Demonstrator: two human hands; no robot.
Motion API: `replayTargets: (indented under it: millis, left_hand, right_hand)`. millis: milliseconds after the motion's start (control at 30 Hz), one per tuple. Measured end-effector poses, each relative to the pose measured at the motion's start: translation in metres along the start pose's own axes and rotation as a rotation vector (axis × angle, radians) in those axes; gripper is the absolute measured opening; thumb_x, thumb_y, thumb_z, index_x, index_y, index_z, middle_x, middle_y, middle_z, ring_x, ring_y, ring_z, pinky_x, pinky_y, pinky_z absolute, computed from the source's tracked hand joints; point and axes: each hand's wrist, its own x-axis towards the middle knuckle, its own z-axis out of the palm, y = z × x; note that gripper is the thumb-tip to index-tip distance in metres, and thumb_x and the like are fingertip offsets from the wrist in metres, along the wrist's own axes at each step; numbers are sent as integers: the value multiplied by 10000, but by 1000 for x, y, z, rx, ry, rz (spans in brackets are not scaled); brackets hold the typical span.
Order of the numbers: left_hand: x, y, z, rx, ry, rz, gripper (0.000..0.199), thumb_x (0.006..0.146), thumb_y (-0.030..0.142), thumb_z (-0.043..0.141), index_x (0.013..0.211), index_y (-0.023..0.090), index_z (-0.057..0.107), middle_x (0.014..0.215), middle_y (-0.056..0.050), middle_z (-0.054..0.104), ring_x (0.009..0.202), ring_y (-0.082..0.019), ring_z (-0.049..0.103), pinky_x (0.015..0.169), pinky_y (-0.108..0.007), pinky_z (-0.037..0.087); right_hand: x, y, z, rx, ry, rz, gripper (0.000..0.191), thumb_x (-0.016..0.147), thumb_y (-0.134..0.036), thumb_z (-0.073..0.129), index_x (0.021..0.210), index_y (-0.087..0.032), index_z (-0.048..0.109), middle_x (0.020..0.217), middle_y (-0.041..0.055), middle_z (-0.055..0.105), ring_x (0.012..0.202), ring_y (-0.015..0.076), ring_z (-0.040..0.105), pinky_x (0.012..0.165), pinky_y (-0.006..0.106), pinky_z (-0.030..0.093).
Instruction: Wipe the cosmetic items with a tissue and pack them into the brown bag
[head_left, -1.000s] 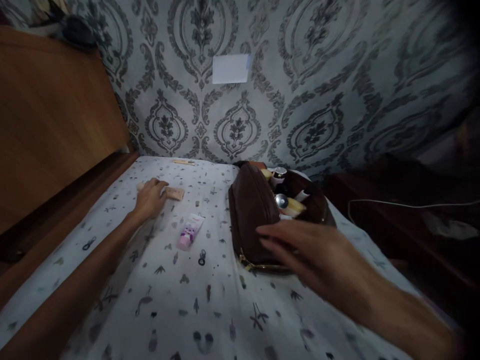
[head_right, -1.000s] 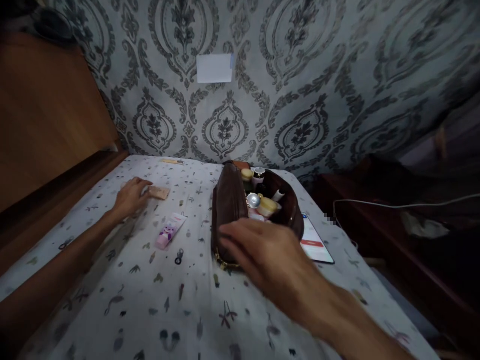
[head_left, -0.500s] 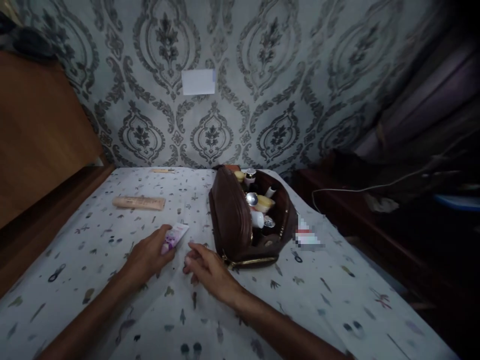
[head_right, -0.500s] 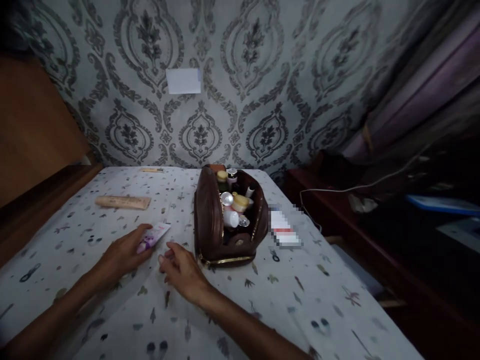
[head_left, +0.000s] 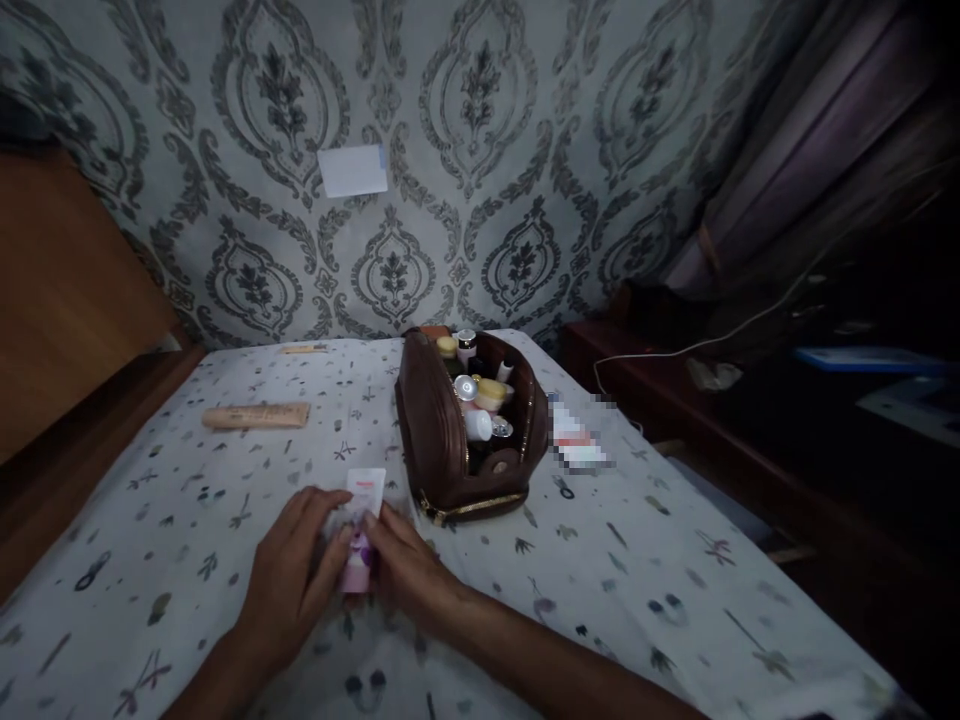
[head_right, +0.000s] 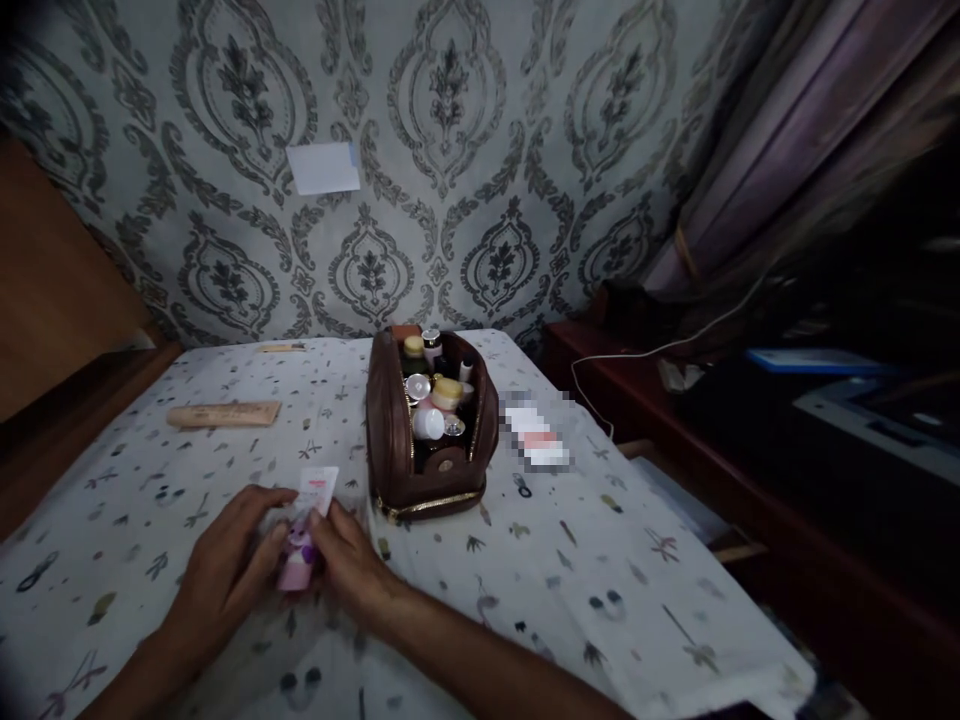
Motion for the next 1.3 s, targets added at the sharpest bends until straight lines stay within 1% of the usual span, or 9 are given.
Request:
replayTargets:
  millis: [133,200,333,400,500,733,933,1133,1300]
  left_hand:
    - [8,-2,8,120,-27,176,256,933,323,499,1082,253,696,1090,-106,664,1058,-289,585,929,-423,458]
    - [13,-4,11,129,-15,165,253,927,324,496,1055,247,700,1107,-106,657,1080,-290,578,956,-436,440]
    - [22,-7,6,-40,-1,-118,253,920,407,488,885,226,661,789,-32,632,748,-212,602,695,-314,482]
    - [24,-8,1,-147,-9,-291,287,893,471,515,794,225,625,561,37,478,511,-153,462,501,-253,374]
    - [25,-6,-1,-290,44,-461,333,793,544,603,736,216,608,479,74,343,420,-111,327,421,-218,251]
    - [30,5,7,-740,240,-746,334,707,518,702,796,212,599,566,71,508,430,-105,436,394,-203,352]
    - [28,17,12,-1110,260,-923,238,823,395,635,1002,240,623,823,2,707,682,-161,677,612,-262,569]
    - [30,27,14,-1370,102,-745,330,775,489,727,769,214,543,521,55,461,498,-104,486,532,-206,497]
    - [34,35,16,-1430,111,-795,343,806,462,719,728,204,505,452,94,345,366,-57,307,368,-156,327]
  right_hand:
    - [-4,-3,-2,-298,-54,-89,592,814,-686,622,1158,-204,619,914,17,601,814,164,552,730,296,485]
    - [-7,-5,-3,-358,-95,-95,546,845,-666,589,1098,-183,617,874,8,574,814,158,526,746,288,464]
    - [-13,-7,-4,-460,-222,-64,485,840,-639,596,972,-174,569,828,-9,534,740,126,485,669,251,420]
    - [-15,-7,-4,-504,-257,-55,439,852,-611,587,930,-182,544,813,-15,531,704,111,483,628,230,398]
    - [-16,-6,-3,-519,-267,-36,398,860,-579,582,906,-185,548,770,-21,543,640,96,480,569,210,376]
    - [-15,-5,-6,-330,-230,-1,563,759,-673,685,998,-176,572,756,-26,557,575,90,487,519,212,382]
    - [-12,-2,-6,34,-341,89,675,671,-687,760,1046,-162,560,757,19,639,622,151,612,556,253,447]
    - [-9,5,-7,233,-540,250,636,735,-656,716,1053,-129,560,728,67,694,570,169,639,656,347,512]
    - [-12,7,-8,262,-545,257,606,729,-623,755,1034,-136,560,722,42,695,537,161,641,750,438,540]
